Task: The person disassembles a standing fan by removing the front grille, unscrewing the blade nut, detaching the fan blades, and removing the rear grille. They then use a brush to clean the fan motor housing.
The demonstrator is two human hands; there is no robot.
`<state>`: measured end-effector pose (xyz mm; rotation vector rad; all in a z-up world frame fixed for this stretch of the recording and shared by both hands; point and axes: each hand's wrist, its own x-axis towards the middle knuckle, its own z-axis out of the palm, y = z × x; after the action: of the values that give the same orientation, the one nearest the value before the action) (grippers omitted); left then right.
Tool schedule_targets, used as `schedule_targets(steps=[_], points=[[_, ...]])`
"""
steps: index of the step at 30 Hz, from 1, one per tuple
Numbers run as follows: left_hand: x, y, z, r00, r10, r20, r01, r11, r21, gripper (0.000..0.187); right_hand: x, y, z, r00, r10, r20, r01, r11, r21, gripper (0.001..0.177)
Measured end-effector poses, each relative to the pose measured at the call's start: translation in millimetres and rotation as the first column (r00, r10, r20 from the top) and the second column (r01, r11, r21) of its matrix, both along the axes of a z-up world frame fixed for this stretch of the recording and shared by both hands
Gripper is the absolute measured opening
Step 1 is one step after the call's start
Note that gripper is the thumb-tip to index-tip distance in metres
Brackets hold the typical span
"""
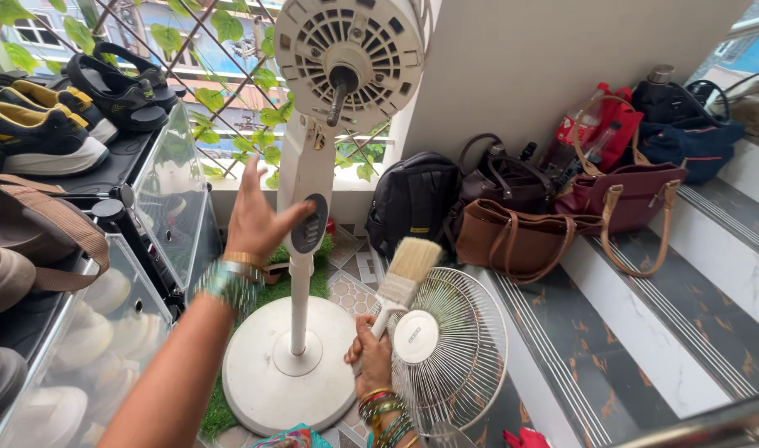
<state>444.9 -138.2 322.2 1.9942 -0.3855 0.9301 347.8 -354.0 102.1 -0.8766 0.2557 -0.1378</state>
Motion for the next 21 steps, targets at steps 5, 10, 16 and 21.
schedule_targets(steps=[5, 10, 16, 21], points=[[49.4, -4.7, 40.2, 0.963, -0.143, -0.227, 0.157, 0.987, 0.045, 0.108, 47.5, -11.4, -7.5, 0.997, 0.078, 0.017, -0.079, 0.996, 0.031, 0.043], [71.4, -14.4, 23.2, 0.866, -0.472, -0.168, 0.420, 0.867, -0.269, 0.088, 83.6, 0.4, -33.9, 0.985, 0.142, 0.103, -0.149, 0.987, 0.061, 0.069], [61.7, -22.0, 13.3, 0.957, -0.280, -0.074, 0.258, 0.941, -0.221, 0.065, 119.9, 21.8, -46.9, 0.967, 0.174, 0.185, -0.172, 0.985, -0.027, 0.081], [59.3, -24.9, 13.9, 0.965, -0.259, -0.045, 0.240, 0.937, -0.255, 0.062, 148.1, 40.0, -52.0, 0.921, 0.247, 0.302, -0.192, 0.961, -0.200, 0.088]])
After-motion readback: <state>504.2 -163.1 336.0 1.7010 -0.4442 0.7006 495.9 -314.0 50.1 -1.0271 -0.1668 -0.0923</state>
